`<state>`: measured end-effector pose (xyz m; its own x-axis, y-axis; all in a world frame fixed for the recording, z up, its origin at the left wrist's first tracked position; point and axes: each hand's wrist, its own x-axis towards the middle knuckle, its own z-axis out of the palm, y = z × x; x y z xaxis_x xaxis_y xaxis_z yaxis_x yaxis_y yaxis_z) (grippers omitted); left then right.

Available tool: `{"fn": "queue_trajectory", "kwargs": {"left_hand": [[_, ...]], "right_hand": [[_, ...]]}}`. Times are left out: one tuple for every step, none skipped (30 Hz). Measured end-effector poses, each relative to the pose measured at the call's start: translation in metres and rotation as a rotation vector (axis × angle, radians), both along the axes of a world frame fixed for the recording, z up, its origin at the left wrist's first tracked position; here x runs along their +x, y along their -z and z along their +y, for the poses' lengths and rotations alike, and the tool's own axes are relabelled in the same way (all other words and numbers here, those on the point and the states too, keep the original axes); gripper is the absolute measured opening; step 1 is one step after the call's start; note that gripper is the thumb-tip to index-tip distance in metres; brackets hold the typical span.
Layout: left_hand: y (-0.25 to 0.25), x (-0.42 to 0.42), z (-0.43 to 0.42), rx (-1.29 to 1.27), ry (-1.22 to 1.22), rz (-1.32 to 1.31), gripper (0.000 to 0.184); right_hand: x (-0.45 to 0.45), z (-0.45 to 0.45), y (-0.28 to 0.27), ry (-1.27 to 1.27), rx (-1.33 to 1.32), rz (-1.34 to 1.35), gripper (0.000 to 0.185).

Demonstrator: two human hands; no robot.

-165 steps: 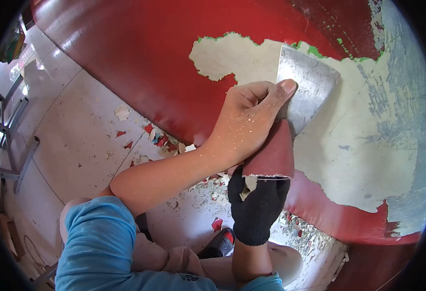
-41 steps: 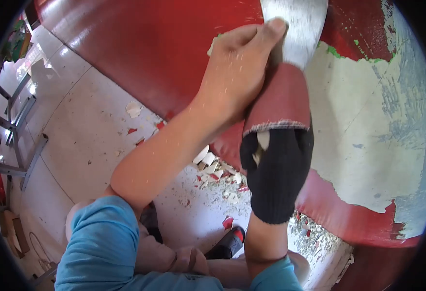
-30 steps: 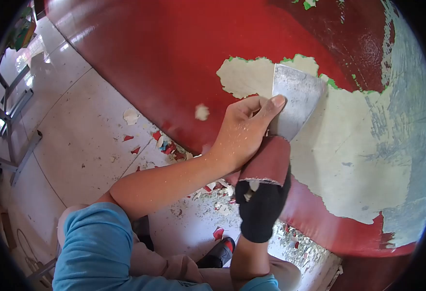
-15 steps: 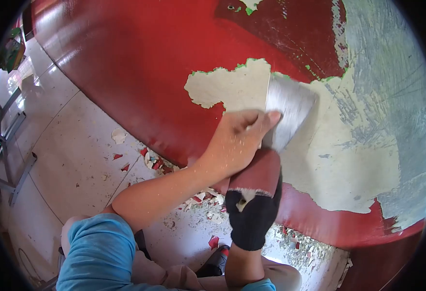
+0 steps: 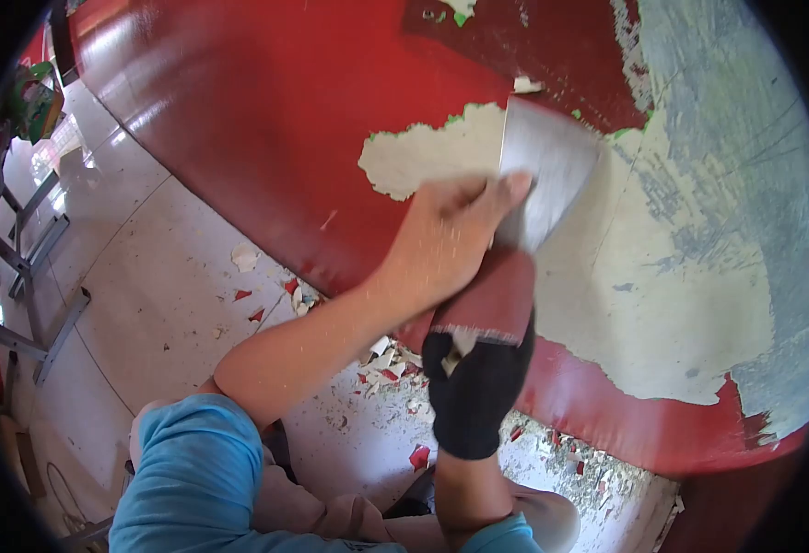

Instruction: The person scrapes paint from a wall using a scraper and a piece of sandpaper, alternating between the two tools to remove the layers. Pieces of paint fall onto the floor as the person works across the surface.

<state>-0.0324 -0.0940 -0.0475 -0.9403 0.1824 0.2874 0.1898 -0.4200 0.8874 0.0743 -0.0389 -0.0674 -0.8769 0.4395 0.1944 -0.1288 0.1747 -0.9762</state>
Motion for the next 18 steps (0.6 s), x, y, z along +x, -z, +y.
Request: {"fn": "queue_trajectory", "kwargs": {"left_hand": [[0.009,0.004,0.003,-0.104,-0.051,0.046,0.047],[0.014,0.007,0.003,-0.077,-0.006,0.022,0.047],[0.017,0.007,0.004,-0.076,0.0,0.036,0.047],[0.016,0.009,0.003,-0.053,0.032,-0.004,0.048],[0.015,0.008,0.002,-0.028,0.065,-0.044,0.048],[0.019,0.005,0.004,-0.053,0.079,-0.004,0.047],[0.014,0.006,0.004,-0.05,0.088,0.001,0.047],[0.006,0.01,0.002,-0.099,0.132,0.0,0.043],[0.0,0.013,0.0,-0.153,0.172,-0.001,0.04],[0.0,0.012,-0.001,-0.161,0.174,0.006,0.04],[0.0,0.01,-0.001,-0.2,0.179,-0.008,0.04],[0.0,0.008,0.001,-0.238,0.184,-0.022,0.04],[0.002,0.008,0.004,-0.247,0.184,-0.013,0.04],[0.005,0.01,0.009,-0.2,0.139,-0.006,0.041],[0.005,0.011,0.012,-0.154,0.091,-0.001,0.043],[0.004,0.011,0.012,-0.17,0.084,0.005,0.043],[0.002,0.01,0.011,-0.194,0.098,-0.049,0.038],[0.0,0.01,0.009,-0.22,0.108,-0.104,0.037]], "right_hand": [[-0.002,0.001,0.002,0.017,0.162,0.024,0.056],[-0.003,0.003,0.006,0.04,0.323,0.047,0.056],[-0.003,0.004,0.014,0.068,0.481,0.065,0.056],[-0.003,0.005,0.025,0.097,0.636,0.08,0.056],[-0.002,0.007,0.038,0.127,0.794,0.092,0.056],[0.0,0.012,0.053,0.158,0.957,0.101,0.056],[0.001,0.012,0.052,0.169,0.96,0.102,0.056],[0.002,0.012,0.051,0.17,0.903,0.087,0.056],[0.004,0.011,0.05,0.168,0.841,0.073,0.057],[0.004,0.01,0.048,0.165,0.777,0.064,0.057],[0.004,0.01,0.047,0.161,0.711,0.058,0.057],[0.004,0.01,0.044,0.158,0.645,0.051,0.057],[0.005,0.01,0.042,0.153,0.579,0.045,0.057],[0.005,0.011,0.039,0.145,0.513,0.04,0.058],[0.006,0.011,0.036,0.134,0.444,0.034,0.058],[0.007,0.012,0.034,0.118,0.372,0.027,0.058],[0.007,0.012,0.031,0.098,0.296,0.022,0.058],[0.008,0.012,0.029,0.075,0.217,0.017,0.058]]}}
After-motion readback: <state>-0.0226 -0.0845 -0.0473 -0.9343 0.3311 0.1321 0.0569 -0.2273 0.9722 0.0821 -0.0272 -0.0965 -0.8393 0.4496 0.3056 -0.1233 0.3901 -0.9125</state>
